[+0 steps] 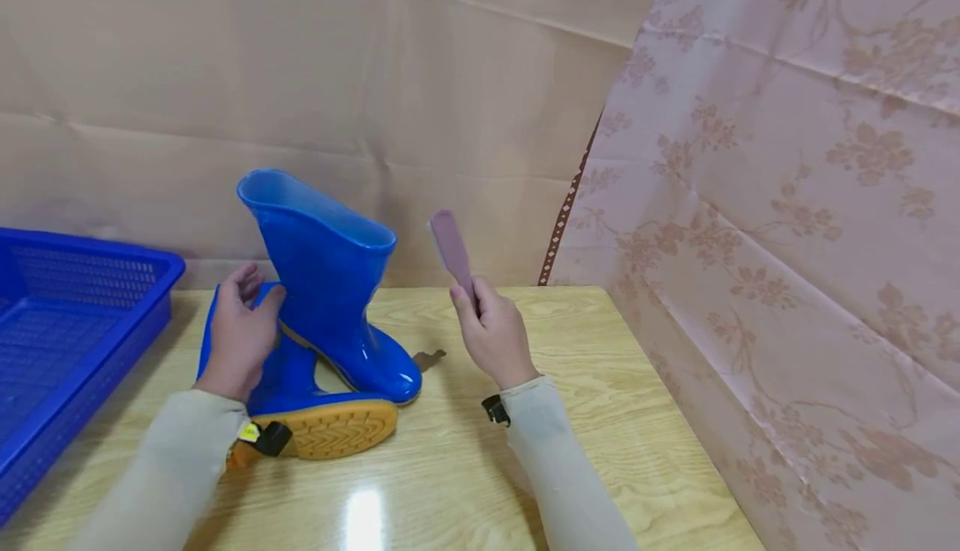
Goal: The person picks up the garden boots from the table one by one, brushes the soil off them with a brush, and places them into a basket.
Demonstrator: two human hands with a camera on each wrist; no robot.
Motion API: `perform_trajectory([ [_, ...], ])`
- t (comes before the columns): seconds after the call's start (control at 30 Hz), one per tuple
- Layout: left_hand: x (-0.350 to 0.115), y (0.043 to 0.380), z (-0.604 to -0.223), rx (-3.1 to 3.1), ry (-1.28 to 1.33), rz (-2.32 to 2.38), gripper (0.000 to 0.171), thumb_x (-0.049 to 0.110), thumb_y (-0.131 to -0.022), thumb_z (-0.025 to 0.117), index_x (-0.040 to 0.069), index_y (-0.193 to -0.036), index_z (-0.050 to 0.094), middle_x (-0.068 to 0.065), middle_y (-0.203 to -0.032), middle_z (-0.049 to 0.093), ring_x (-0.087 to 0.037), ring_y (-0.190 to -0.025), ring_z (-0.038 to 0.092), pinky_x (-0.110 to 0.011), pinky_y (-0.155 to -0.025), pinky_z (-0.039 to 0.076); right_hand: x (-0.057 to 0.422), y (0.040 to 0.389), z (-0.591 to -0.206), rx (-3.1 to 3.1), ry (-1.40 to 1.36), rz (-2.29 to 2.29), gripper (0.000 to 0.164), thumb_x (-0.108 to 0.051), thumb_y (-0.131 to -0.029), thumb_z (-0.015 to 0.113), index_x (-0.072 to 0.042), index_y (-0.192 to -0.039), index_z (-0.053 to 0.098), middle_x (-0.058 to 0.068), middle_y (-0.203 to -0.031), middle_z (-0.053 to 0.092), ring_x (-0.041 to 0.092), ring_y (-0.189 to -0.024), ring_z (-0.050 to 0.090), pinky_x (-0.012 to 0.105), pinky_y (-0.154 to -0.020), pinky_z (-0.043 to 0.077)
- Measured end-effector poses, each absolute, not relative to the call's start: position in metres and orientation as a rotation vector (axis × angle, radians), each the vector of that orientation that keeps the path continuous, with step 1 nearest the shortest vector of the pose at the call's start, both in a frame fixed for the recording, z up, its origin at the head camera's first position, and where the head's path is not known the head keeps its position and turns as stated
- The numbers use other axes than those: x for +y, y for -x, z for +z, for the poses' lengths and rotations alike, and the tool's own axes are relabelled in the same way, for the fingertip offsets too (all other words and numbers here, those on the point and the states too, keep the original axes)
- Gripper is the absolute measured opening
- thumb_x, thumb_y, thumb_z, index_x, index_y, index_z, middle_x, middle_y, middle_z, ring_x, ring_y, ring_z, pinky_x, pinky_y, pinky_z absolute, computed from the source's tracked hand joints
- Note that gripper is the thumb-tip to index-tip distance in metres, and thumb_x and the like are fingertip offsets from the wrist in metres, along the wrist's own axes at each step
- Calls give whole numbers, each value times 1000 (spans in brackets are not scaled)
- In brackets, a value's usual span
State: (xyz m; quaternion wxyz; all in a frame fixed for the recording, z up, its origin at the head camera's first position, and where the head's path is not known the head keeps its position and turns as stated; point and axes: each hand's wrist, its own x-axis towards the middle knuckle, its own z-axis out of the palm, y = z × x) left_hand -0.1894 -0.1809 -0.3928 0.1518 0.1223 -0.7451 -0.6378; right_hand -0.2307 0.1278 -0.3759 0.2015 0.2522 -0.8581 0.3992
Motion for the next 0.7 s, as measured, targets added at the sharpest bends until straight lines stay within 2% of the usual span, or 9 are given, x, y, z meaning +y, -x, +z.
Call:
perform_trajectory([
  [0.13,-193,204,-398,-2284,-372,-1846,66,46,-110,42,11,-164,28,-18,-164,36,-36,-149,36,-47,-112,43,129,232,-376,-2409,-695,1111,29,-31,-110,51,-11,-89,54,-4,-62,43,7,-49,37,23,-44,29],
  [0.2,-197,208,-401,-2350,-355,-1770,66,50,-108,43,10,-160,37,-18,-158,44,-35,-142,43,-40,-102,47,129,233,-377,-2414,-696,1099,29,-31,-110,51,-11,-89,54,-4,-62,43,7,-49,37,23,-44,29],
  [0.3,-198,210,-402,-2353,-325,-1674,62,48,-109,45,6,-155,46,-16,-142,54,-26,-124,53,-27,-91,46,129,234,-378,-2427,-699,1084,29,-31,-111,50,-12,-89,54,-4,-62,42,7,-49,37,23,-44,29],
  [0.43,-196,211,-396,-2328,-308,-1579,54,40,-110,46,2,-148,53,-13,-127,59,-9,-100,52,-18,-81,44,130,234,-378,-2440,-691,1085,30,-32,-111,50,-13,-87,53,-4,-61,41,6,-48,35,23,-44,28],
  [0.57,-196,212,-380,-2305,-308,-1508,49,37,-110,49,1,-142,59,-9,-118,62,-2,-92,52,-15,-77,44,132,235,-378,-2438,-679,1084,31,-33,-111,49,-13,-88,53,-4,-61,41,6,-48,34,23,-44,29],
  [0.7,-204,219,-360,-2277,-287,-1541,50,39,-109,49,2,-143,58,5,-110,60,-3,-93,54,-13,-75,45,132,236,-378,-2437,-682,1078,30,-33,-111,50,-12,-89,54,-4,-62,41,6,-49,35,23,-44,29],
])
